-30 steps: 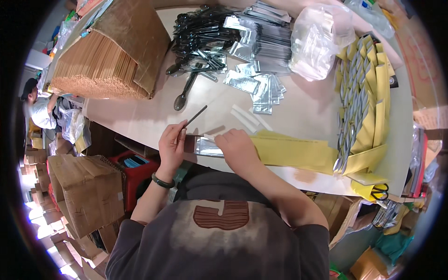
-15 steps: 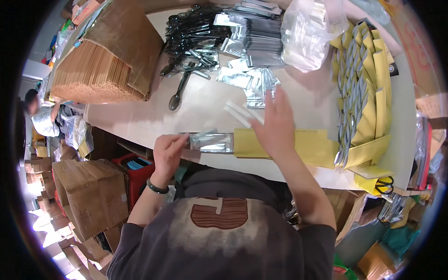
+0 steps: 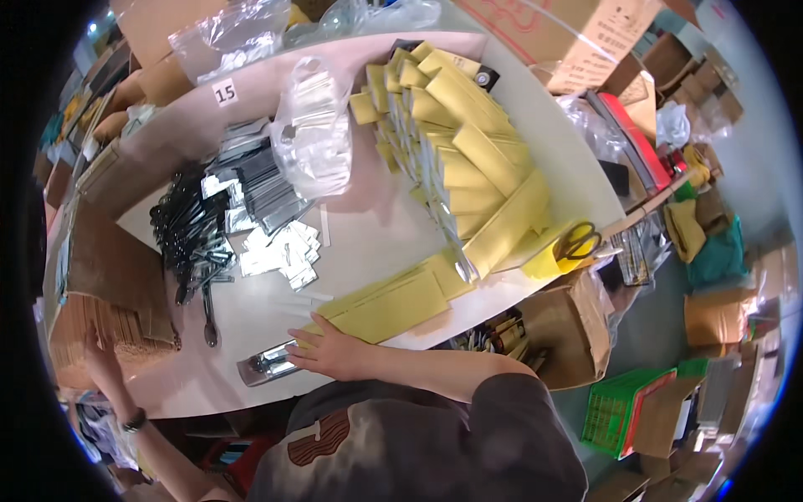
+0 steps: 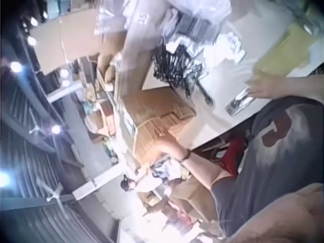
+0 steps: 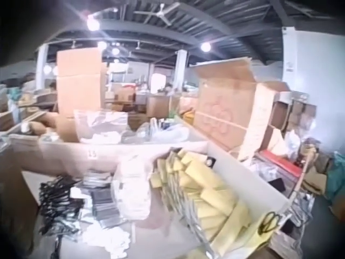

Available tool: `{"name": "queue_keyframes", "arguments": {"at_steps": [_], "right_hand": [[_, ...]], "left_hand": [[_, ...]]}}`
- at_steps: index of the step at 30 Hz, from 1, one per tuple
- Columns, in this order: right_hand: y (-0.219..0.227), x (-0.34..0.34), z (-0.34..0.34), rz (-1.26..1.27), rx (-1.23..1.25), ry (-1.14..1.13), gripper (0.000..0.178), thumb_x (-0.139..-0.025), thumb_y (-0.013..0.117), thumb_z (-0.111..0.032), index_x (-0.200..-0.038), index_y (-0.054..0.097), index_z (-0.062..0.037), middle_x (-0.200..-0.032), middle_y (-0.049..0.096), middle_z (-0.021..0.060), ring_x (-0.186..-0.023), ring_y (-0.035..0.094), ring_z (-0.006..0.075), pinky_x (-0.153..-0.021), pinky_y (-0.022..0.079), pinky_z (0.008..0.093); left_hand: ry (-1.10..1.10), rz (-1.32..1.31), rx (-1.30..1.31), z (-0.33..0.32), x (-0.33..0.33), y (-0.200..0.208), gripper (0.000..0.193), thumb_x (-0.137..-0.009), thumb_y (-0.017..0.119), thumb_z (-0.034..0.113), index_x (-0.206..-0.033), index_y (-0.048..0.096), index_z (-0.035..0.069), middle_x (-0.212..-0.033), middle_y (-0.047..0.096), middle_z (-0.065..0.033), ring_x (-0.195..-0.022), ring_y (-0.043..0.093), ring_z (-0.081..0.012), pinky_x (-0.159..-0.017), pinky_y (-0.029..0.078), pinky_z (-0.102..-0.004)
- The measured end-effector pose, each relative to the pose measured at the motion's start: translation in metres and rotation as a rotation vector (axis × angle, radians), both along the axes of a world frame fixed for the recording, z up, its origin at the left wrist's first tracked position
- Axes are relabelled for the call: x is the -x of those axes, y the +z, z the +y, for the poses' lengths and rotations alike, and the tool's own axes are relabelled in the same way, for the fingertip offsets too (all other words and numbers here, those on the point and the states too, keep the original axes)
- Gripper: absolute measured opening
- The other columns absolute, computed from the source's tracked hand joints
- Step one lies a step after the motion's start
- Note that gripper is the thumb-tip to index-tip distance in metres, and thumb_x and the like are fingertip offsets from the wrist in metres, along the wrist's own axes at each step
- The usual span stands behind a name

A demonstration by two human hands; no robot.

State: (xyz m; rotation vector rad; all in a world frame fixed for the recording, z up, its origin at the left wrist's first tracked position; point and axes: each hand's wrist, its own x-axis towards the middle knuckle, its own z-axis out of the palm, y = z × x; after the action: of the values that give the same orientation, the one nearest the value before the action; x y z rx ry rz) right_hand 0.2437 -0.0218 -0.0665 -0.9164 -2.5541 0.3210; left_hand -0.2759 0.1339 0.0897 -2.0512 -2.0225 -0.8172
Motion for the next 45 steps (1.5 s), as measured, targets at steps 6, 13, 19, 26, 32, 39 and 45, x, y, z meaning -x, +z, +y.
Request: {"name": "queue_keyframes", "arguments": {"at_steps": [6,13,19,26,32,39,45], "right_hand": [[0.004,0.002,0.001,0.003,0.008,-0.007,0.034,-0.095,0.053,-0.019,-0.126,0.060,-0.0068,-0.144,0.052,0.0132,-0.140,0.043,0.0328,-0.111,0.029,0.0682],[0.013,-0.023,0.008,0.253,0.154,-0.075,0.030,-0.087,0.069,-0.016,-0.117,0.069,-0.0160,-0.139,0.048,0.0307,-0.130,0.047,0.0481,-0.110,0.039,0.0540],[0.035,-0.020,0.008,0.068,0.161,-0.046,0.039,-0.085,0.070,-0.016,-0.123,0.067,-0.0231,-0.144,0.042,0.0308,-0.132,0.043,0.0472,-0.108,0.041,0.0525],[0.035,-0.013,0.008,0.001,0.070,-0.038,0.046,-0.083,0.072,-0.018,-0.127,0.063,-0.0220,-0.143,0.043,0.0296,-0.130,0.045,0.0461,-0.108,0.040,0.0507],[0.044,-0.007,0.015,0.023,0.161,-0.145,0.047,-0.077,0.077,-0.021,-0.117,0.058,-0.0030,-0.140,0.046,0.0275,-0.128,0.048,0.0433,-0.106,0.041,0.0500],[0.053,-0.006,0.014,0.017,0.082,-0.140,0.057,-0.070,0.080,-0.022,-0.121,0.058,-0.0057,-0.128,0.054,0.0235,-0.119,0.053,0.0396,-0.102,0.043,0.0482],[0.062,0.007,0.022,0.012,0.093,-0.083,0.063,-0.070,0.079,-0.020,-0.127,0.055,-0.0088,-0.118,0.058,0.0186,-0.109,0.056,0.0352,-0.095,0.045,0.0442]], "left_hand": [[0.045,0.433,0.232,0.047,0.044,0.029,0.021,-0.096,0.055,0.015,-0.102,0.063,-0.003,-0.090,0.065,-0.0296,-0.082,0.066,-0.0431,-0.065,0.050,-0.0472],[0.244,-0.249,0.025,-0.037,0.006,0.058,0.029,-0.105,0.051,0.024,-0.103,0.065,-0.001,-0.081,0.064,-0.0073,-0.074,0.060,-0.0197,-0.067,0.047,-0.0334],[-0.029,-0.835,0.478,-0.161,-0.141,-0.082,0.012,-0.095,0.058,-0.002,-0.097,0.068,0.003,-0.096,0.061,0.0012,-0.090,0.056,-0.0101,-0.080,0.044,-0.0225],[-0.416,-0.362,0.716,-0.128,-0.204,-0.082,0.021,-0.085,0.063,-0.007,-0.104,0.069,0.000,-0.093,0.066,-0.0154,-0.083,0.066,-0.0255,-0.076,0.053,-0.0336],[-0.182,-0.118,0.546,-0.126,-0.294,-0.090,0.047,-0.081,0.079,0.018,-0.115,0.053,-0.001,-0.105,0.060,-0.0189,-0.097,0.060,-0.0363,-0.083,0.051,-0.0434],[-0.545,-0.550,0.751,-0.150,-0.305,-0.077,0.082,-0.077,0.080,0.017,-0.145,0.037,0.000,-0.133,0.047,-0.0235,-0.119,0.052,-0.0410,-0.102,0.046,-0.0430],[-0.479,-0.470,0.559,-0.163,-0.298,-0.099,0.085,-0.077,0.080,0.011,-0.147,0.033,-0.001,-0.133,0.048,-0.0198,-0.122,0.052,-0.0325,-0.102,0.045,-0.0409]]}}
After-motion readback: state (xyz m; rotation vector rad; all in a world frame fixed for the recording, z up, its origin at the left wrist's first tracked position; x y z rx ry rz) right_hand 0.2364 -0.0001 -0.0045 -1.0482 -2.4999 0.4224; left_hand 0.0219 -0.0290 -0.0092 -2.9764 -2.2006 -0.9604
